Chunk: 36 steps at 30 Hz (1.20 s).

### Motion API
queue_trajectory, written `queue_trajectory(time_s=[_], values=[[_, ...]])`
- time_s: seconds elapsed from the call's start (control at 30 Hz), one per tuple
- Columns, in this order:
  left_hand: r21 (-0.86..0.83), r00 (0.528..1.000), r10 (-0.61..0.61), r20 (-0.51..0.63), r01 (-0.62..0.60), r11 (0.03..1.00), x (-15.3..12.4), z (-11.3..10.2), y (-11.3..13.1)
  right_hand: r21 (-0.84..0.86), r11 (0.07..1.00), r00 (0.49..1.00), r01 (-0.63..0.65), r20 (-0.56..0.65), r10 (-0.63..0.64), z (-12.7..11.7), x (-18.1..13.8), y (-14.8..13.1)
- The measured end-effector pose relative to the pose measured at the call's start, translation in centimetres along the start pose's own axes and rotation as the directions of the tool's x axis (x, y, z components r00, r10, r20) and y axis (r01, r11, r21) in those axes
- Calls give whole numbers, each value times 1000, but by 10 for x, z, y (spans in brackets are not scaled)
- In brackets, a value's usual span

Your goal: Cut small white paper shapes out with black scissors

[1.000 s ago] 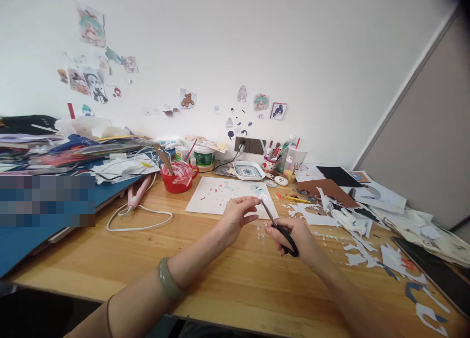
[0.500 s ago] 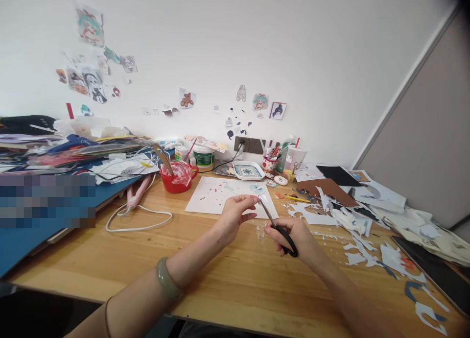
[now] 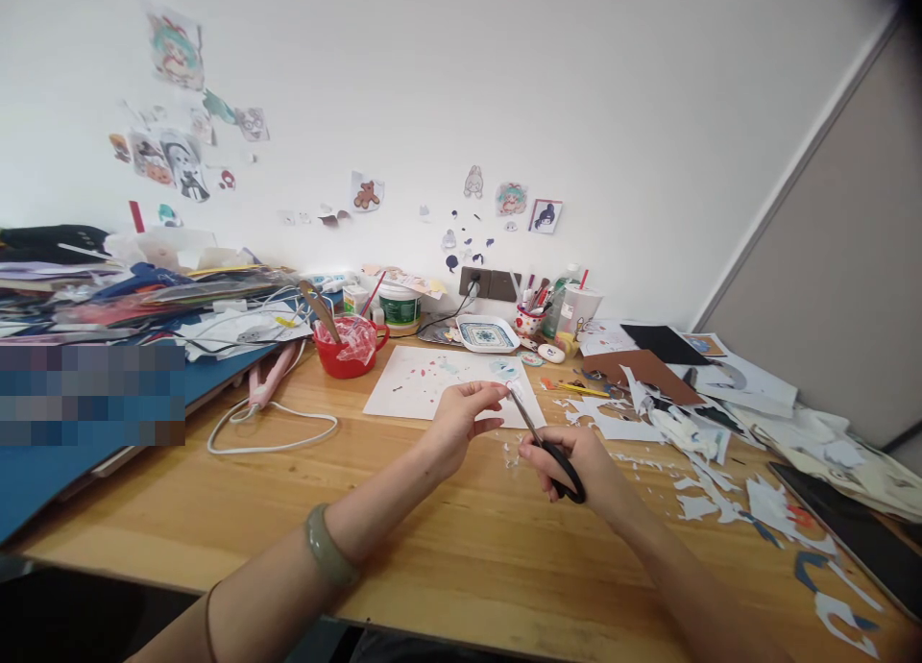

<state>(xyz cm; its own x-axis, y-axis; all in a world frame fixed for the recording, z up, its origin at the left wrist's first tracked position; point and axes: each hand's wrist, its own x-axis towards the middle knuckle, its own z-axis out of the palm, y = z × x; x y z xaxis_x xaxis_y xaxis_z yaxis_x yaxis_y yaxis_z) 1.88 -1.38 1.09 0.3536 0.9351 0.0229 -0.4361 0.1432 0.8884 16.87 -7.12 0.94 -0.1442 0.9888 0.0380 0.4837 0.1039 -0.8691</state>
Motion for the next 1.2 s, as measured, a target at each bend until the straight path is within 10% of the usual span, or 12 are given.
queue_trajectory(time_s=[0.5,0.67,1.2], values=[[-63,996,-62,-62,58,996,3,-4,-1,84,993,994,88,-74,-82,-3,-4,-6],[-56,993,-110,53,113,992,-4,2,-8,106,961,927,257,-309,-214,-2,0,-6],[107,967,-155,205,135,985,-6,3,-10,85,967,915,239,-354,-195,-5,-2,-13]])
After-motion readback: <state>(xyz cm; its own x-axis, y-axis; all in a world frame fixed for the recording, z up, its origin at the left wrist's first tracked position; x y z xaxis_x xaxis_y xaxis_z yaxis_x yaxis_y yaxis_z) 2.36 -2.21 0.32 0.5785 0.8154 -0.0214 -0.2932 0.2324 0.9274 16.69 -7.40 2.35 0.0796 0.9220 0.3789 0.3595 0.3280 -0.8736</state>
